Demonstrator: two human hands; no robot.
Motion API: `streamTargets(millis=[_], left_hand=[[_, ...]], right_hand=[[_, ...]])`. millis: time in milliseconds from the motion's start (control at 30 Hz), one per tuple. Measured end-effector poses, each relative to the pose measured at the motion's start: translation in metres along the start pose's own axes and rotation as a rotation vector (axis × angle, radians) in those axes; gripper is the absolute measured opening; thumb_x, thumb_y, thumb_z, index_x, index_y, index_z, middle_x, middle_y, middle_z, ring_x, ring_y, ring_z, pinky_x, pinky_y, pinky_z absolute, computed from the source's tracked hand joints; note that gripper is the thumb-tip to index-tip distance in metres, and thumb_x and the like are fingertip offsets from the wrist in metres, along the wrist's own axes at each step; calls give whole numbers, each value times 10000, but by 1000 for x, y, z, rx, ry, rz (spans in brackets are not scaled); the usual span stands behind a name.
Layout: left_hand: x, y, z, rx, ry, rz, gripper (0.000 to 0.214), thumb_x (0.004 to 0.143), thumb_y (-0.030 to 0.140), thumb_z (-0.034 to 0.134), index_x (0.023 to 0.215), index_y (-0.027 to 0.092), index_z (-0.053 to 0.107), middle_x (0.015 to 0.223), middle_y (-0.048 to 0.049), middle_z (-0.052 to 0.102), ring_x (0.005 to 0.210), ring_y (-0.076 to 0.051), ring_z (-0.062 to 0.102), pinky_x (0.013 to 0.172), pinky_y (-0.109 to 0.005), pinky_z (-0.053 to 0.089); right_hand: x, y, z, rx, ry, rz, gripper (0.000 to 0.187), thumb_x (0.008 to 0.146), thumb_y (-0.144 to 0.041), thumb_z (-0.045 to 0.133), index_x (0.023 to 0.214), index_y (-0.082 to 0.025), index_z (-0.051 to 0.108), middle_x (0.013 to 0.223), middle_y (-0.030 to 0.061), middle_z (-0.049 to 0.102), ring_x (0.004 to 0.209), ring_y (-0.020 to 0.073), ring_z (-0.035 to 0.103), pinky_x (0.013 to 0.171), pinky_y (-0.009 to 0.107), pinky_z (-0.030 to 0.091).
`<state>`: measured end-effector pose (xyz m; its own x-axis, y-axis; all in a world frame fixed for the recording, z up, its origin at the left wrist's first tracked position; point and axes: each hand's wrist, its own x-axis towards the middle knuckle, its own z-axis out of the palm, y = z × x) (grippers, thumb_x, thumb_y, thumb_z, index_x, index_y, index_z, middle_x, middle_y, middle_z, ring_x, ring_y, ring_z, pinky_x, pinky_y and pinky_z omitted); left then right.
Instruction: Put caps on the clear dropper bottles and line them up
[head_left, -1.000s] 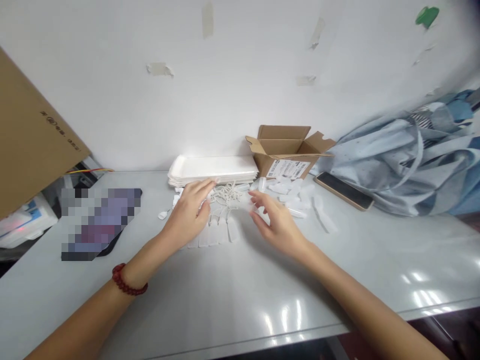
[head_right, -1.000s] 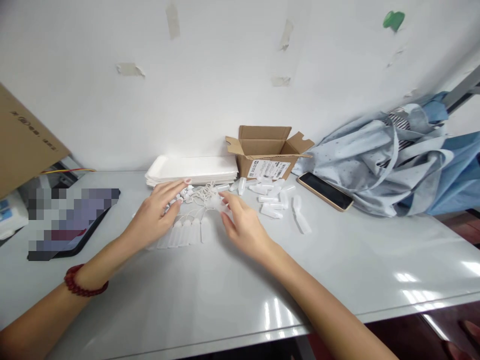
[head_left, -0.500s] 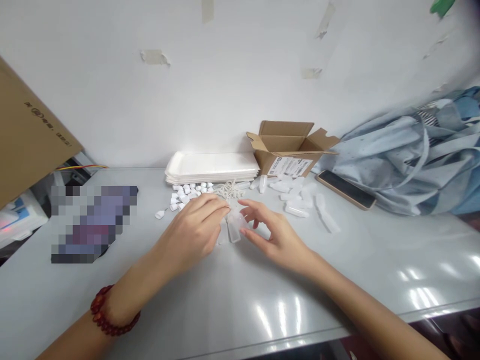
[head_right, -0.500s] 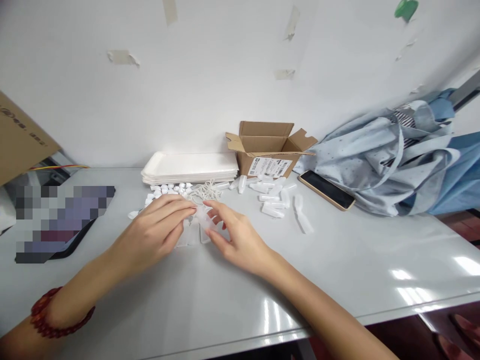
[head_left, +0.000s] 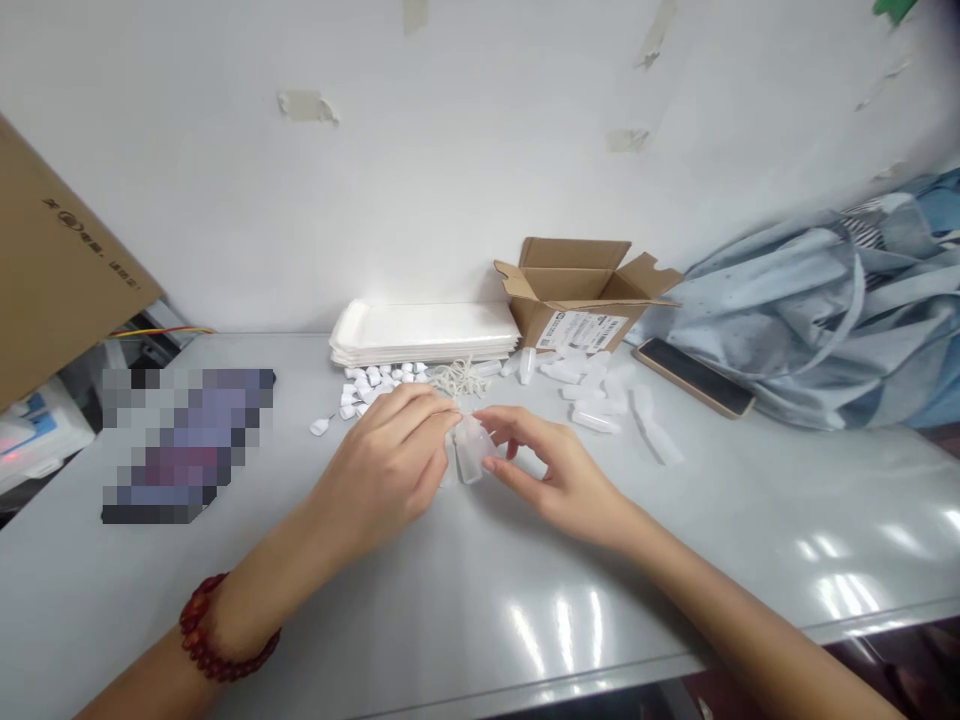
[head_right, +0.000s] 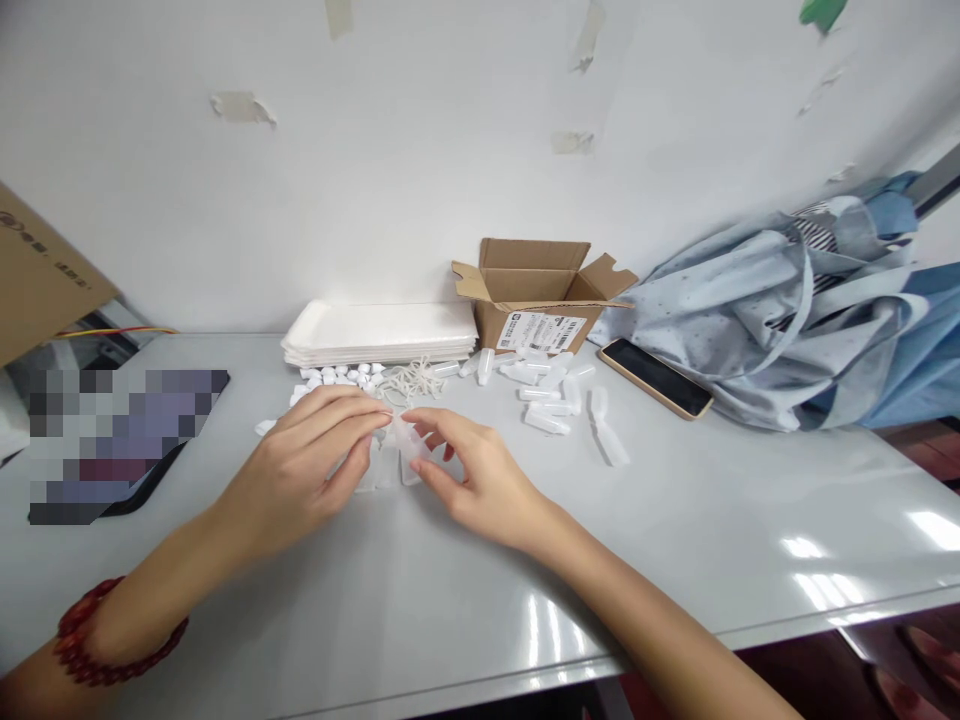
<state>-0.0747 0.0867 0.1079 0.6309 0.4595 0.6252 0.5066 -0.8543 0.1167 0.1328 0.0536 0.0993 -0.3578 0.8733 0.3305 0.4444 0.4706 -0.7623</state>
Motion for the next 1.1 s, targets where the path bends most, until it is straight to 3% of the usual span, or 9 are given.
streamTargets(millis=[167, 533, 1100], left_hand=[[0, 3, -1, -8, -2, -62, 282, 836, 34, 490, 1081, 101, 612, 1115, -123, 635, 1070, -264, 535, 919, -449, 464], [4, 9, -5, -153, 16, -142, 237, 832, 101, 564, 1057, 139, 627, 1118, -100, 640, 1111, -248, 517, 958, -447, 448], [3, 3, -5, -22, 97, -44, 59, 833, 144, 632, 884, 169, 618, 1061, -78, 666, 1115, -266, 529, 920, -454, 482]], right_hand=[[1, 0, 0, 73, -1, 38, 327, 848, -140, 578, 1174, -168, 558, 1048, 72, 661, 835, 150, 609, 747, 300, 510], [0, -3, -1, 201, -73, 134, 356, 857, -186, 579, 1210, -211, 542, 1073, 68, 646, 868, 174, 607, 765, 344, 509], [0, -5, -3, 386, -83, 178, 326, 862, -192, 583, 1187, -209, 557, 1044, 62, 650, 878, 166, 626, 837, 367, 505]])
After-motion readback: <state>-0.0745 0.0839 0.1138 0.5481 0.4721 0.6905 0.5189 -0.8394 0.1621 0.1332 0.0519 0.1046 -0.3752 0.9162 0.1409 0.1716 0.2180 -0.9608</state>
